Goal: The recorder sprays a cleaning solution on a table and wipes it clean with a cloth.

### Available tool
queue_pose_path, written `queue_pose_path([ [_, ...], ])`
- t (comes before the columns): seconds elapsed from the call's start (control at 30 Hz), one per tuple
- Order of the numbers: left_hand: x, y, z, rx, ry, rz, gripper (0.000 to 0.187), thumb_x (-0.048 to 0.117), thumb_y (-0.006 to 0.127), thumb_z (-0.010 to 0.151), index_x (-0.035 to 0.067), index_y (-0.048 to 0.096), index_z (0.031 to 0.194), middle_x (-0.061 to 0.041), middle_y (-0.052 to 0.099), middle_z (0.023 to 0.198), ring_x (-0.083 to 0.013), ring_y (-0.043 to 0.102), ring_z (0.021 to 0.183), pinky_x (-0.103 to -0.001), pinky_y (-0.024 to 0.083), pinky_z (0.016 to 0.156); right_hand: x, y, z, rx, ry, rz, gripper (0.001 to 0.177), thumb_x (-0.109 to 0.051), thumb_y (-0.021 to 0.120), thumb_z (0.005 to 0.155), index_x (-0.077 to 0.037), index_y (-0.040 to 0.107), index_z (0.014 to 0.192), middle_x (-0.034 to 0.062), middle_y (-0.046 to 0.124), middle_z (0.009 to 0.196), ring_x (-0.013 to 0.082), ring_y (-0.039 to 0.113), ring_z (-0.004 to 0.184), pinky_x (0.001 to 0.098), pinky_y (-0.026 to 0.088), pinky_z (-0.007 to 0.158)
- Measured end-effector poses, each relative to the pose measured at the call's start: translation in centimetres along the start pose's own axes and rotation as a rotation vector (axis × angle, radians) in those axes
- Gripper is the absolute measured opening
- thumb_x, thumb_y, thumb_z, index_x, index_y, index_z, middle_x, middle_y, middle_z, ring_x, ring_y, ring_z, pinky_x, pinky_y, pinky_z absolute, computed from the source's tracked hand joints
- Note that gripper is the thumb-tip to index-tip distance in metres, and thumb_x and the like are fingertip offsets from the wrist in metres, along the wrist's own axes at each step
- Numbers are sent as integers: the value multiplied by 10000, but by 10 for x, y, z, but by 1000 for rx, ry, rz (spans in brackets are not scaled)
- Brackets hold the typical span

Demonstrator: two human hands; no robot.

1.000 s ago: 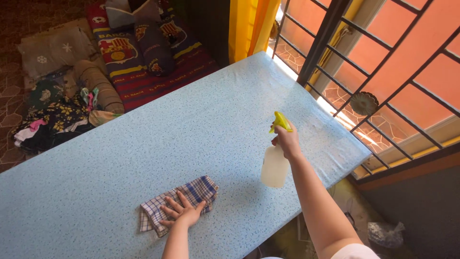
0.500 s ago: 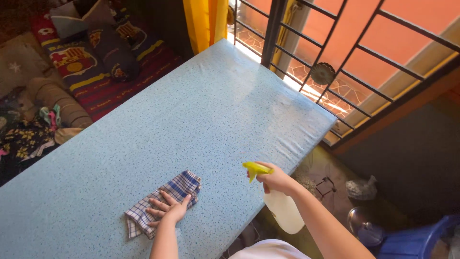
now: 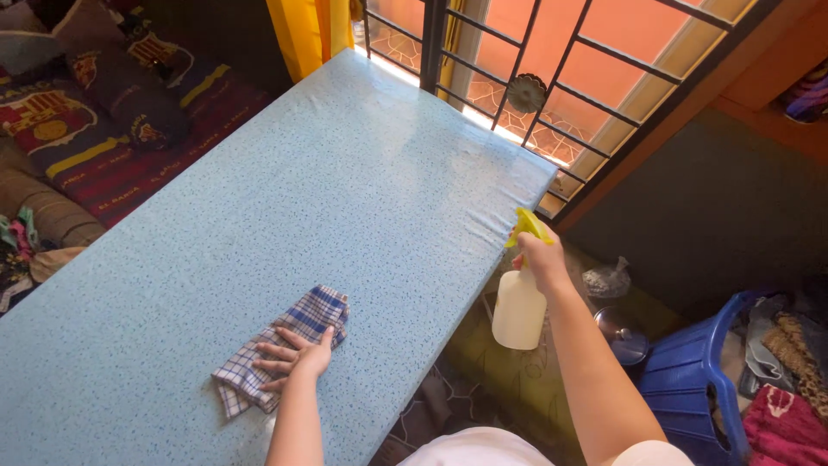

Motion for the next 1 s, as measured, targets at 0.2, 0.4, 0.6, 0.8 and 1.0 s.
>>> queue_pose_path([
  [0.2,34,25,-29,-167,72,-170,1269,966,382,747,265,-233,1608,-241,-409,1612,-550,-364,1444,-829,-73,1075,-21,147,-49,-336,-127,-22,487,-97,619,855,-133,601,1341,38,673,1118,103,611,701,276,569,601],
  [0.4,27,34,-23,-273,201,-477,1101,881,423,754,324,123,1655,-198,-235,1688,-556,-274,1500,-761,17,1178,-72,333,-129,-580,-555,-165,648,-156,745,882,-125,452,1458,111,635,1232,238,650,1072,385,537,912],
  [0.6,-17,30,22,137,551,-618,699,529,652,905,139,528,1471,-200,426,1589,-383,362,1485,-457,294,1237,-60,481,-163,-695,-769,-286,734,-245,800,861,-146,432,1488,205,587,1345,394,606,1205,458,524,992],
  [0.8,-79,-23,1,373,403,-776,662,282,698,864,122,484,1470,-150,634,1393,-313,605,1260,-431,458,1093,-47,518,-193,-786,-694,-419,918,-340,893,757,-194,389,1511,194,574,1391,403,597,1239,469,526,995],
  [1.0,-87,-75,-39,776,357,-474,797,292,783,752,68,451,1441,-220,573,1393,-416,508,1266,-552,413,1027,-27,475,-174,-850,-698,-450,1232,-325,962,638,-171,201,1594,275,407,1495,453,454,1354,506,431,1086],
])
Point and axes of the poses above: each hand's wrist, its own z-axis towards the middle knuckle, its own y-axis out of the palm, x = y × z, the point moved 10 cm from there along z, towards the middle knuckle
